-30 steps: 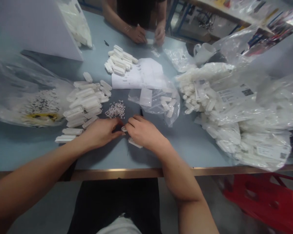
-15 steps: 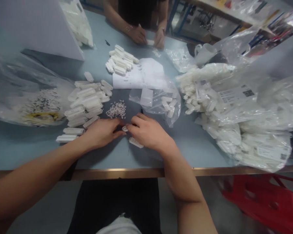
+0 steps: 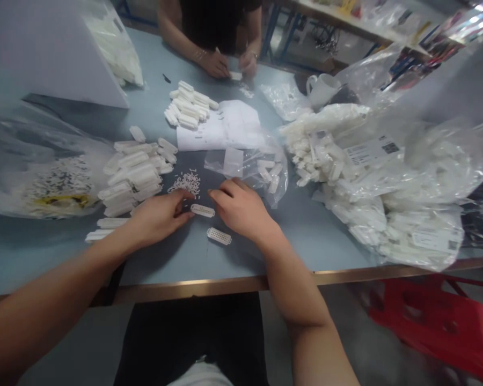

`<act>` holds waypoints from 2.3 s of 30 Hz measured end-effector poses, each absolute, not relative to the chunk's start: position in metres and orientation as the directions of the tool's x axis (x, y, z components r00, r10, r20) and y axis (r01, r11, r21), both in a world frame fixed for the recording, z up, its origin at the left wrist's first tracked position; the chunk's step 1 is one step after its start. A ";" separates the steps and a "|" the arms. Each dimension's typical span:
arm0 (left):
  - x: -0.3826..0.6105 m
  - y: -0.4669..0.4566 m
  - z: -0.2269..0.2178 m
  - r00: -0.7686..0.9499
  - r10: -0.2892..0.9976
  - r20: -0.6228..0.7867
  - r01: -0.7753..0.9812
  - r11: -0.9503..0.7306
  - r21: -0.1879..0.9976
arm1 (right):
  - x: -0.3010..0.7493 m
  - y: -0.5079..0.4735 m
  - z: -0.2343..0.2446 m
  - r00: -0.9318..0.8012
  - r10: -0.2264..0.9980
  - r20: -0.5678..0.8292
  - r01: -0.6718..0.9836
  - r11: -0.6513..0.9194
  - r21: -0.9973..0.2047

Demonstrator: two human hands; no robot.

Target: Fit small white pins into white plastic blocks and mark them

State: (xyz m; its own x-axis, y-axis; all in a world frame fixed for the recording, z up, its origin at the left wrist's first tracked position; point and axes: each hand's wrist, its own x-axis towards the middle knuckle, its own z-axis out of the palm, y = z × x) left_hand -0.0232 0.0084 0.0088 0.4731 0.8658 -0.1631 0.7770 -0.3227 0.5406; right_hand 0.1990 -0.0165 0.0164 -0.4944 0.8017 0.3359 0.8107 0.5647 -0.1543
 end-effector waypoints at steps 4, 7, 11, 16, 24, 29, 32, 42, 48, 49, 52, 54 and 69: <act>-0.025 0.011 0.018 0.299 0.927 -0.227 0.478 0.061 0.876 | 0.199 -0.015 0.012 -0.449 0.814 0.369 0.847 0.519 -0.116; -0.022 0.012 0.021 0.252 0.881 -0.400 0.013 0.411 0.912 | 0.195 -0.015 0.010 -0.462 0.804 0.375 0.849 0.523 -0.077; -0.020 0.013 0.018 0.242 0.853 -0.462 -0.225 0.512 0.829 | 0.192 -0.017 0.011 -0.508 0.804 0.308 0.821 0.560 -0.108; -0.022 0.015 0.013 0.266 0.855 -0.446 -0.201 0.502 0.841 | 0.191 -0.018 0.013 -0.565 0.817 0.113 0.804 0.576 -0.148; -0.019 0.011 0.019 0.358 0.811 -0.463 -0.127 0.533 0.837 | 0.194 -0.015 0.010 -0.474 0.844 0.249 0.774 0.535 -0.338; -0.015 0.005 0.013 0.403 0.803 -0.439 -0.111 0.519 0.848 | 0.182 -0.019 0.005 -0.332 0.817 0.472 0.676 0.554 -0.486; -0.014 0.000 0.008 0.467 0.785 -0.407 -0.103 0.505 0.857 | 0.172 -0.021 0.001 -0.341 0.814 0.469 0.669 0.561 -0.487; -0.009 -0.007 0.013 0.504 0.765 -0.402 -0.070 0.499 0.864 | 0.162 -0.024 -0.001 -0.380 0.777 0.503 0.698 0.597 -0.395; -0.012 -0.004 0.010 0.466 0.789 -0.401 -0.011 0.458 0.889 | 0.168 -0.022 -0.001 -0.352 0.779 0.519 0.692 0.590 -0.416; -0.013 -0.002 0.009 0.443 0.812 -0.380 0.019 0.415 0.909 | 0.172 -0.021 0.000 -0.353 0.779 0.518 0.693 0.590 -0.415; -0.019 0.005 0.008 0.359 0.885 -0.296 0.256 0.212 0.943 | 0.183 -0.017 0.005 -0.402 0.792 0.459 0.702 0.589 -0.400; -0.021 0.009 0.008 0.351 0.913 -0.206 0.492 0.007 0.870 | 0.190 -0.016 0.009 -0.473 0.795 0.379 0.714 0.598 -0.364; -0.016 0.004 0.008 0.545 0.797 -0.260 0.835 -0.489 0.252 | 0.193 -0.019 0.008 -0.699 0.694 0.176 0.704 0.710 -0.006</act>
State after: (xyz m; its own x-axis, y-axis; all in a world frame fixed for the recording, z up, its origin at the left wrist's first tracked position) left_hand -0.0159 0.0039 0.0083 0.5447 0.7973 -0.2600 0.8353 -0.4886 0.2520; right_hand 0.1930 -0.0189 0.0081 -0.6985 0.6936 0.1759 0.7038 0.7103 -0.0061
